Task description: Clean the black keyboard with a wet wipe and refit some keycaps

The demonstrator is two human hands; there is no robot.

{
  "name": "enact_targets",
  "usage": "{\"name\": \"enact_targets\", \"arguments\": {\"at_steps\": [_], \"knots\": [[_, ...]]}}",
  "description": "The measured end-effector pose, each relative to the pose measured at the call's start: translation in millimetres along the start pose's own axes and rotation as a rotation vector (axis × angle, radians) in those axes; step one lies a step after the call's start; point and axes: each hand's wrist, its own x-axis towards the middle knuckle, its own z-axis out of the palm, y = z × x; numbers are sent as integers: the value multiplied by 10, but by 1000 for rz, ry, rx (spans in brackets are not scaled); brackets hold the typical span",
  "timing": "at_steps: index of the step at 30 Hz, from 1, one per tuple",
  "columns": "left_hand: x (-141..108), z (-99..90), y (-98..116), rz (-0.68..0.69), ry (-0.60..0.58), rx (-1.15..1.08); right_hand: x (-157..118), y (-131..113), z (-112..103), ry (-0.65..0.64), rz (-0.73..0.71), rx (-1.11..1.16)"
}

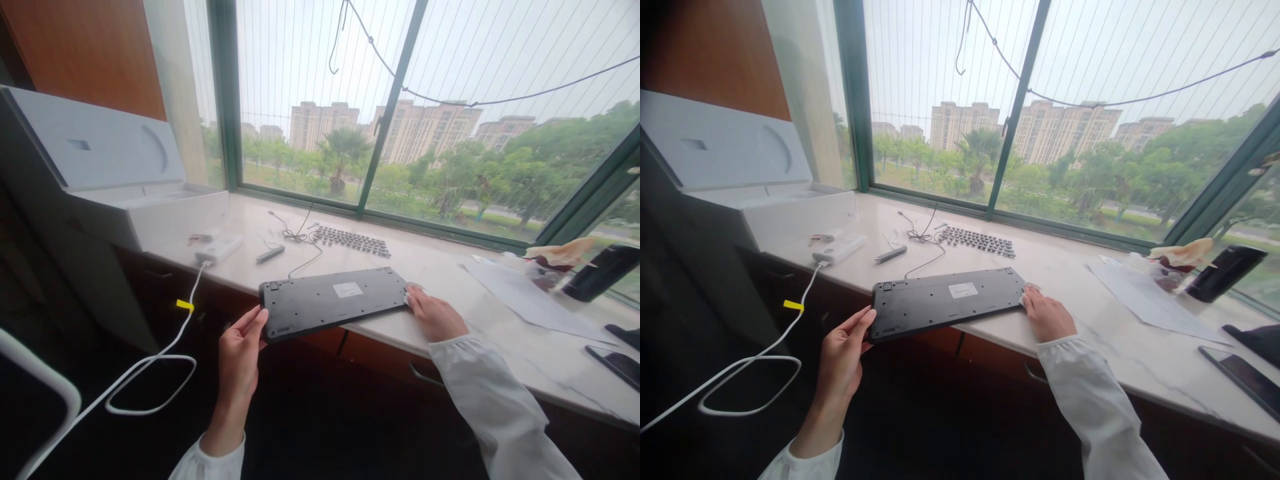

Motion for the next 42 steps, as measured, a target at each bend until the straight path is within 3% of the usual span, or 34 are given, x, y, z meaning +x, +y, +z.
{"name": "enact_targets", "arguments": {"at_steps": [5,8,12,20,23,25,29,32,35,38,42], "knots": [[4,-3,4,-1,-6,11,311,-54,-106,-55,98,4],[1,2,11,2,-7,13,459,-215,-114,-33,46,30],[-9,8,3,0,-16,24,366,-750,-94,-15,-167,99],[-35,20,-25,-2,-7,14,-250,-2099,-111,106,-702,351],[-35,19,-25,-7,-18,-9,-337,-2352,-128,115,-808,374],[-29,20,-31,-7,-23,-17,-339,-2382,-138,122,-829,359],[-13,25,-46,13,0,-1,-194,-2071,-135,142,-697,272],[-2,23,-48,19,10,16,18,-1547,-92,107,-500,164],[5,15,-42,17,3,22,236,-916,-42,-13,-328,63],[11,6,-38,24,-1,42,411,-366,-21,-38,-212,38],[22,3,-38,33,-6,58,621,34,-12,-72,-149,32]]}}
